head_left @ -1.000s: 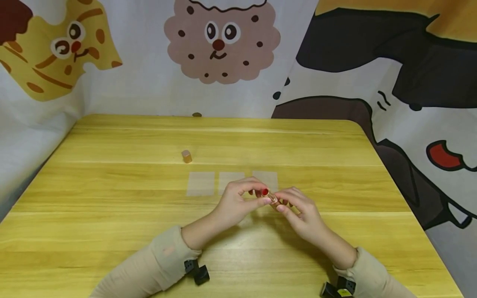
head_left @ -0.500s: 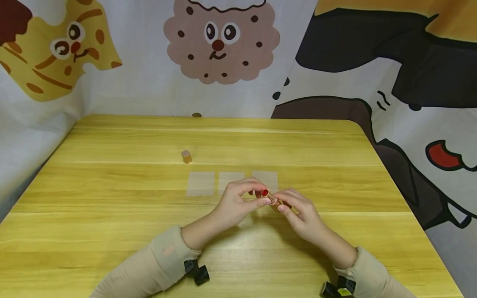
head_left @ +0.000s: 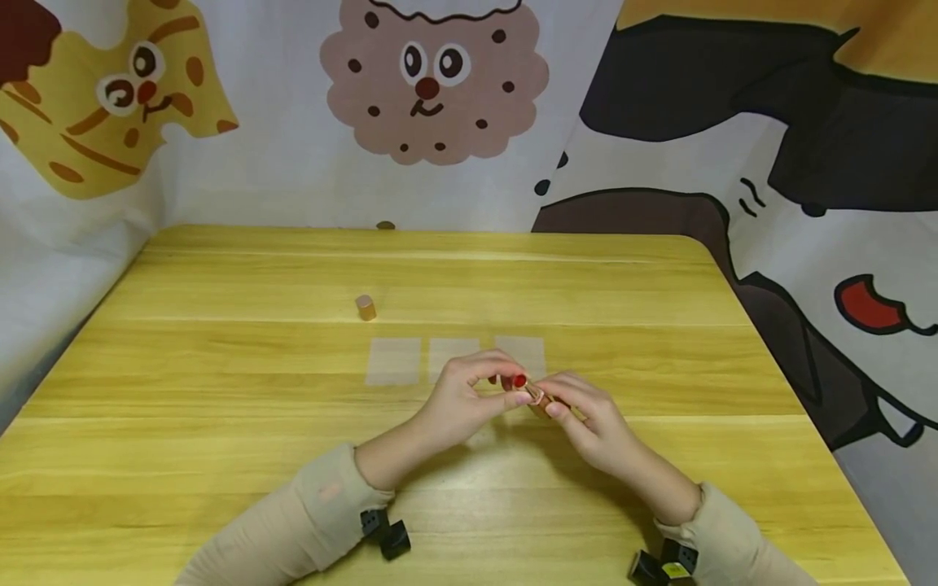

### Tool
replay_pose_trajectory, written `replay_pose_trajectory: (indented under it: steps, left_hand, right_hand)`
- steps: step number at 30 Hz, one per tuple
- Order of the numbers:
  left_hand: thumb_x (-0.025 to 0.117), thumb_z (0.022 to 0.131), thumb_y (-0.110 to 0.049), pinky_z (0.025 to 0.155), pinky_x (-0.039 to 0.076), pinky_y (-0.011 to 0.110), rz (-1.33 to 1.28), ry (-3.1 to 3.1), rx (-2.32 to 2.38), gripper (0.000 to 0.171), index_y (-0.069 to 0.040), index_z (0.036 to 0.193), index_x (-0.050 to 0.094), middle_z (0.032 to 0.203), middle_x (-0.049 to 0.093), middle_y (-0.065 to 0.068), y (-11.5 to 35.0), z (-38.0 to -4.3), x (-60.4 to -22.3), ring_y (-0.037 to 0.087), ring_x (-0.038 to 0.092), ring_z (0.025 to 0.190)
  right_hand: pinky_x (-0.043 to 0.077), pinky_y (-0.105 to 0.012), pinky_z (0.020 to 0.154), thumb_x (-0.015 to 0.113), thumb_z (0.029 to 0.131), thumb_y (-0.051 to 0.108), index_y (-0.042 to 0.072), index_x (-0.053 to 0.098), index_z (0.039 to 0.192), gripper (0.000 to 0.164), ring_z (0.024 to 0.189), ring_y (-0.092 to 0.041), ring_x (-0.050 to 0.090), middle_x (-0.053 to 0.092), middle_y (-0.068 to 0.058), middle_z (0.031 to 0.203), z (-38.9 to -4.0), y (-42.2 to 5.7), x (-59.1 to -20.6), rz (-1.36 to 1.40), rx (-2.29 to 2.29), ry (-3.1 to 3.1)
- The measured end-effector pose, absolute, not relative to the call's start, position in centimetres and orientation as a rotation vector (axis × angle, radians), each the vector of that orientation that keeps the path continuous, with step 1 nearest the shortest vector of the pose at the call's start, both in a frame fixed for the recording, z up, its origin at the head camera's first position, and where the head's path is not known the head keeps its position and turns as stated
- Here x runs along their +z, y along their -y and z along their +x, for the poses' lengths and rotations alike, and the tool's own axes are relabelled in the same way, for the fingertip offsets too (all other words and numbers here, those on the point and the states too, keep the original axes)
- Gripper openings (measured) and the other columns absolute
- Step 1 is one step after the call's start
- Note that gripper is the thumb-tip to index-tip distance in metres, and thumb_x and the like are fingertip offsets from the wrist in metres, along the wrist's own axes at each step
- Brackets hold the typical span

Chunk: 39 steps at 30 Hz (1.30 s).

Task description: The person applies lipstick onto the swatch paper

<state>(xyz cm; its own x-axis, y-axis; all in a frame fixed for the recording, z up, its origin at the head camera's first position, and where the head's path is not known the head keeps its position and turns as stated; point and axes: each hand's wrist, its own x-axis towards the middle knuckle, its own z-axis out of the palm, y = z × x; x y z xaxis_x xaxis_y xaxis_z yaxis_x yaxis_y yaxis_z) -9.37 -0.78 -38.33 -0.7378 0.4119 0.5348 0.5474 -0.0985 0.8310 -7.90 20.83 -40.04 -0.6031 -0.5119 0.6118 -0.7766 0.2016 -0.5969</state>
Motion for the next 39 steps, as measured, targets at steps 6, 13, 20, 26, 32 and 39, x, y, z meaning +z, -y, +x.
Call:
replay_pose_trajectory:
  steps: [6,13,20,26,32,39]
  left_hand:
    - [0.076,0.081,-0.007,0.077,0.049,0.032,-1.115,2.037,-1.955,0.017,-0.002,0.097,0.072,0.09,0.068,0.001,0.85,-9.42,-38.37,0.014,0.059,0.081]
    - [0.076,0.081,-0.008,0.08,0.051,0.033,-1.141,2.046,-1.953,0.016,-0.003,0.096,0.071,0.092,0.068,0.0,0.89,-9.51,-38.4,0.015,0.06,0.084]
    - [0.076,0.081,-0.008,0.079,0.05,0.033,-1.125,2.047,-1.957,0.017,-0.003,0.096,0.072,0.091,0.068,0.0,0.9,-9.47,-38.48,0.015,0.06,0.083]
    - [0.077,0.079,-0.007,0.076,0.05,0.032,-1.085,2.026,-1.96,0.017,-0.003,0.095,0.072,0.089,0.068,0.001,0.88,-9.42,-38.51,0.015,0.059,0.08]
    - [0.079,0.076,-0.005,0.073,0.048,0.035,-1.055,2.02,-1.941,0.019,-0.004,0.094,0.073,0.088,0.068,-0.002,0.84,-9.38,-38.5,0.014,0.059,0.078]
    - [0.08,0.076,-0.004,0.074,0.048,0.032,-1.038,2.002,-1.949,0.019,-0.003,0.093,0.073,0.089,0.069,-0.001,0.81,-9.39,-38.51,0.014,0.06,0.078]
  right_hand:
    - [0.048,-0.025,0.085,0.046,0.101,0.023,-0.001,0.065,0.116,0.034,0.098,-0.02,0.06,0.066,-0.011,0.106,-8.04,-20.87,-40.08,1.25,1.384,2.201]
    - [0.047,-0.026,0.087,0.046,0.101,0.022,0.0,0.065,0.118,0.034,0.101,-0.02,0.06,0.066,-0.011,0.107,-8.08,-21.05,-40.1,1.28,1.428,2.209]
    - [0.048,-0.026,0.084,0.05,0.1,0.017,0.0,0.065,0.118,0.029,0.098,-0.018,0.061,0.066,-0.011,0.106,-8.05,-21.06,-40.13,1.273,1.474,2.22]
    - [0.049,-0.025,0.083,0.054,0.098,0.011,0.0,0.067,0.115,0.024,0.099,-0.019,0.061,0.067,-0.01,0.106,-7.91,-20.95,-40.19,1.205,1.468,2.227]
    - [0.051,-0.025,0.078,0.059,0.092,-0.001,0.0,0.068,0.113,0.022,0.097,-0.018,0.061,0.067,-0.009,0.107,-7.75,-20.89,-40.12,1.13,1.478,2.242]
    - [0.049,-0.022,0.068,0.062,0.09,-0.002,0.001,0.069,0.11,0.022,0.087,-0.015,0.059,0.068,-0.008,0.103,-7.71,-20.77,-39.98,1.081,1.484,2.218]
